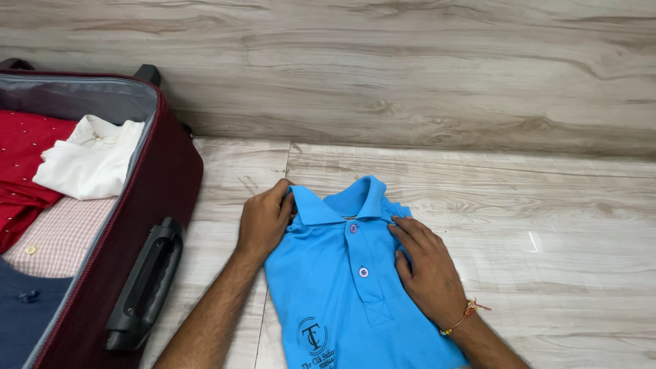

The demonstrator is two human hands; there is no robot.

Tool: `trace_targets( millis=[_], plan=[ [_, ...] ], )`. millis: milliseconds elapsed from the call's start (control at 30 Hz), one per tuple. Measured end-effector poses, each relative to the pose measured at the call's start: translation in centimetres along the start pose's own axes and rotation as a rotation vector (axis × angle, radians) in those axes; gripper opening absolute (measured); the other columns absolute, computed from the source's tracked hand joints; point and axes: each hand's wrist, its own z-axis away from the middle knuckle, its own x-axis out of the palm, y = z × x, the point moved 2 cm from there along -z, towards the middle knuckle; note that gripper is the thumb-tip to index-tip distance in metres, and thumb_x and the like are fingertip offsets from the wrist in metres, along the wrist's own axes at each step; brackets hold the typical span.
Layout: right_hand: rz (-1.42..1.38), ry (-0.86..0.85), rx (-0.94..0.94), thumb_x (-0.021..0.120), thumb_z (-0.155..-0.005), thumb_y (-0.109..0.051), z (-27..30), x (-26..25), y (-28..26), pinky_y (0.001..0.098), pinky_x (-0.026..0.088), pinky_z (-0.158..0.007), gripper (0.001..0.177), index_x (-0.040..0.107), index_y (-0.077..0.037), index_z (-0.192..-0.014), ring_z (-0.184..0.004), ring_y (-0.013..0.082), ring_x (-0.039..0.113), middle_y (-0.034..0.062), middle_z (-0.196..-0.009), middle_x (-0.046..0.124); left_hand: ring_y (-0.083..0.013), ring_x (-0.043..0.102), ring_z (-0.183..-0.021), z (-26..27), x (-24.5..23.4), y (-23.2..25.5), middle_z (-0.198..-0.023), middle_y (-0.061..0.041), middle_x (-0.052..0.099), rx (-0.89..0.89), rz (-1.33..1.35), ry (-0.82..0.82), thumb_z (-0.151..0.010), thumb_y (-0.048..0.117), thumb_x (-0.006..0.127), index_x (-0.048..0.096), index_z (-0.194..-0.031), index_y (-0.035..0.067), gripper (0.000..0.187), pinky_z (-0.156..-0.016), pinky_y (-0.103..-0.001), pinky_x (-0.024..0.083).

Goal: The person folds a blue polo shirt, a pair of navy blue pants, a yellow patterned shirt, and a white polka-dotted shirt. Each item is smoothed out, folded neatly, and placed into an open maroon suitcase on the floor.

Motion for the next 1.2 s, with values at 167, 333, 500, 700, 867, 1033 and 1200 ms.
trace_targets(
  millis=[167,333,500,700,867,1033,1200],
  plan=[
    [-0.079,-0.114,0.331,0.060,-0.098,-0.027,-2.7,-3.2,0.3,0.0385,0.050,-0.106,0.030,0.072,-0.011,-0.120,-0.122,0.0239,0.066,0.0081,-0.125,0.073,-0.0252,0.074,-0.080,0.2,-0.5,1.0,-0.087,-0.011,0.075,0.115,0.176,-0.093,-0.081,0.005,0.064,0.067,-0.119,0.012,0.039,-0.069,-0.040,0.058],
    [0.077,0.080,-0.136,0.065,-0.096,-0.025,-10.7,-3.9,0.6,0.0456,0.047,-0.096,0.025,0.073,-0.006,-0.111,-0.112,0.0332,0.067,0.0120,-0.115,0.074,-0.0297,0.072,-0.084,0.2,0.3,-0.3,-0.089,-0.013,0.075,0.304,0.034,0.113,-0.089,0.007,0.068,0.074,-0.107,0.008,0.019,-0.073,-0.042,0.056],
    [0.305,-0.485,-0.218,0.074,-0.080,-0.022,-16.7,2.5,-0.4,0.0447,0.052,-0.094,0.034,0.077,-0.010,-0.112,-0.105,0.0318,0.069,0.0109,-0.110,0.075,-0.0285,0.069,-0.072,0.3,0.2,-0.6,-0.074,-0.011,0.069,0.249,-0.068,0.193,-0.090,0.011,0.070,0.069,-0.087,0.004,0.007,-0.064,-0.043,0.053],
    [0.206,-0.456,0.098,0.073,-0.084,-0.029,-16.9,0.9,0.9,0.0443,0.056,-0.084,0.025,0.082,-0.009,-0.096,-0.092,0.0316,0.073,0.0129,-0.094,0.078,-0.0280,0.066,-0.068,0.0,0.4,-1.1,-0.070,-0.011,0.065,0.271,-0.045,0.157,-0.089,0.011,0.072,0.062,-0.077,0.003,0.018,-0.061,-0.044,0.052],
    [-0.135,-0.310,0.385,0.074,-0.085,-0.020,-15.9,0.0,3.7,0.0366,0.058,-0.081,0.024,0.081,-0.004,-0.100,-0.086,0.0259,0.076,0.0167,-0.095,0.079,-0.0263,0.069,-0.073,0.1,0.8,-1.0,-0.077,-0.010,0.069,0.337,0.032,0.124,-0.089,0.010,0.069,0.067,-0.086,0.004,0.007,-0.062,-0.042,0.055],
    [-0.399,-0.062,0.390,0.074,-0.085,-0.014,-14.8,2.9,5.5,0.0310,0.057,-0.077,0.023,0.079,-0.001,-0.103,-0.085,0.0216,0.074,0.0137,-0.091,0.079,-0.0276,0.067,-0.069,-0.2,0.8,-1.3,-0.072,-0.012,0.068,0.138,-0.169,0.170,-0.090,0.015,0.070,0.070,-0.084,0.004,0.013,-0.066,-0.043,0.053],
    [-0.860,0.075,0.556,0.065,-0.094,-0.013,-14.4,5.0,5.4,0.0288,0.050,-0.067,0.034,0.063,-0.006,-0.127,-0.085,0.0171,0.065,0.0067,-0.104,0.077,-0.0266,0.066,-0.070,-0.8,-0.1,-1.0,-0.072,-0.012,0.069,-0.038,-0.144,0.204,-0.091,0.017,0.072,0.073,-0.086,0.006,0.012,-0.070,-0.042,0.051]
  ],
)
